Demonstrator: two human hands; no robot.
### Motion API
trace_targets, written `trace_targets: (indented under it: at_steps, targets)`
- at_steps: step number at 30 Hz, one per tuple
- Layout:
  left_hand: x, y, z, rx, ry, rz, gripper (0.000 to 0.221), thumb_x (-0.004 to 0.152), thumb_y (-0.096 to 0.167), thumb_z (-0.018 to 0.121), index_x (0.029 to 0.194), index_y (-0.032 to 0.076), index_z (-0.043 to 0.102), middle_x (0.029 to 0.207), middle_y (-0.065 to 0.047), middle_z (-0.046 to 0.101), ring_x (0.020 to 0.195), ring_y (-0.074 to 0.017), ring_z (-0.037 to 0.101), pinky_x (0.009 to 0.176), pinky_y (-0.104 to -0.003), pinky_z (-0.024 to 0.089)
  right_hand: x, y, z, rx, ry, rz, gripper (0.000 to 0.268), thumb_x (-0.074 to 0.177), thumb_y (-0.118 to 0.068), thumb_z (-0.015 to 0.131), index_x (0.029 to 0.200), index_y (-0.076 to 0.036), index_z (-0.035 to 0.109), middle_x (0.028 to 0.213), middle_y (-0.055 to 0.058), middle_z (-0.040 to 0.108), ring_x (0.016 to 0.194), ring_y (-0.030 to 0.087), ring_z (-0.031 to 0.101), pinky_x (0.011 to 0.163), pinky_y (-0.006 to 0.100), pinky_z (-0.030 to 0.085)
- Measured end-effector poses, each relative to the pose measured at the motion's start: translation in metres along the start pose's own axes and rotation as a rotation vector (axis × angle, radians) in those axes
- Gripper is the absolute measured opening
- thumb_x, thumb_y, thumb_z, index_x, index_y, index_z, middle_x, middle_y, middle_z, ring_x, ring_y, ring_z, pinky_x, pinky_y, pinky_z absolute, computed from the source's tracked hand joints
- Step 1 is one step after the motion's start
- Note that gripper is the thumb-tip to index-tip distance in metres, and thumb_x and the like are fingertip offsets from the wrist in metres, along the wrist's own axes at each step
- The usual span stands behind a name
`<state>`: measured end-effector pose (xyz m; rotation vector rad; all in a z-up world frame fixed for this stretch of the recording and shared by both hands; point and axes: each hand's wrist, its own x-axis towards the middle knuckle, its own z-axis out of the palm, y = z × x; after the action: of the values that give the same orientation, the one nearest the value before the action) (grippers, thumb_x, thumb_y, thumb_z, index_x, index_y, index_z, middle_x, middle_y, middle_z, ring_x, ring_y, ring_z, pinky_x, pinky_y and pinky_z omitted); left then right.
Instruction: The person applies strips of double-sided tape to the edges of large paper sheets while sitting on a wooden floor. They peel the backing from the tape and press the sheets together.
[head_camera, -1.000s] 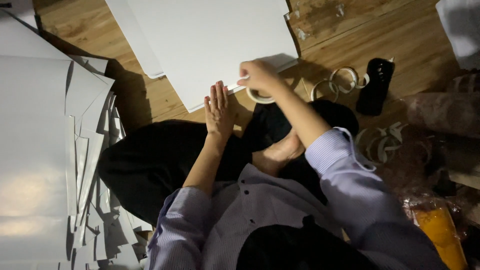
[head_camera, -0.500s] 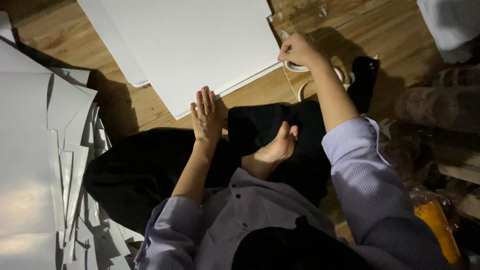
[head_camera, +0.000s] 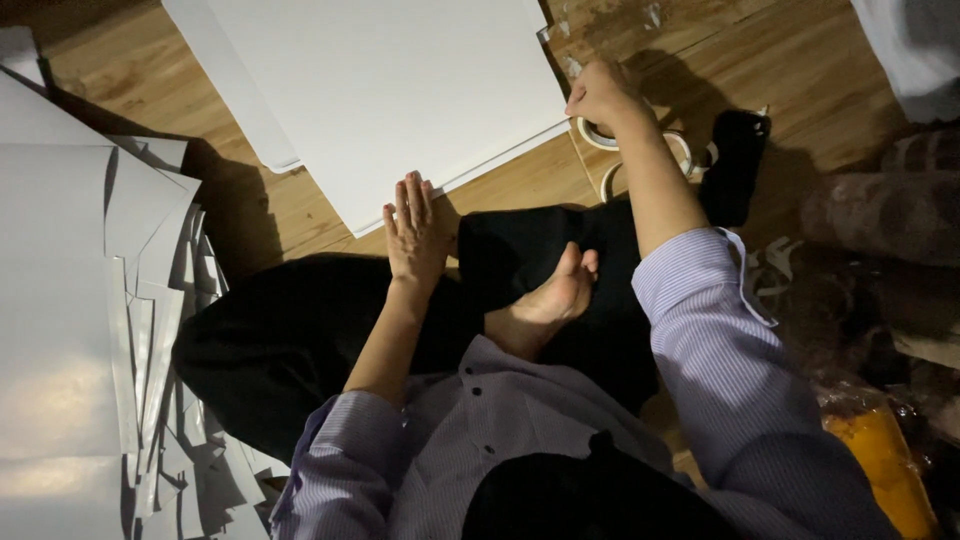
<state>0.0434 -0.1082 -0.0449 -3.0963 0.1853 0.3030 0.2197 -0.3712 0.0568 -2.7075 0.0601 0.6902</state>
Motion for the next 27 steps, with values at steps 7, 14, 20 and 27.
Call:
trace_targets:
  at_steps: [7,14,20,27]
  targets:
    - [-0.004,-0.002,-0.008,0.02,0.028,0.037,0.101,0.073,0.056,0.062,0.142,0.005,0.008,0.147,-0.015,0.003,0.136,-0.0278,0.008,0.107,-0.045,0.022,-0.014,-0.014,-0.006,0.045,-0.022,0.054,0.018,0.079,-0.005,0.066,0.061,-0.007,0.061,0.08,0.009,0.067,0.077,0.02,0.064,0.067,0.035,0.05]
    - [-0.005,0.0,0.002,0.078,0.076,0.018,0.102,0.072,0.059,0.06,0.143,0.007,0.009,0.148,-0.013,0.002,0.137,-0.0258,0.006,0.108,-0.042,0.022,-0.004,-0.004,0.006,0.099,-0.013,0.06,0.022,0.08,-0.003,0.065,0.06,-0.007,0.055,0.078,0.011,0.065,0.079,0.022,0.064,0.081,0.039,0.049]
    - [-0.004,-0.001,-0.003,0.032,0.073,0.035,0.101,0.072,0.055,0.063,0.142,0.005,0.01,0.148,-0.015,0.006,0.136,-0.0282,0.011,0.107,-0.044,0.023,-0.002,-0.002,0.008,0.054,0.013,0.038,0.011,0.078,-0.006,0.069,0.068,-0.006,0.065,0.08,0.008,0.067,0.081,0.021,0.064,0.081,0.037,0.049]
    - [-0.002,-0.002,-0.001,-0.016,0.004,0.029,0.098,0.076,0.054,0.059,0.142,0.006,0.006,0.148,-0.014,0.003,0.137,-0.0281,0.008,0.108,-0.046,0.021,0.007,0.013,0.02,-0.014,0.082,-0.049,0.026,0.076,-0.006,0.068,0.053,-0.01,0.057,0.07,0.003,0.066,0.079,0.021,0.064,0.078,0.041,0.046]
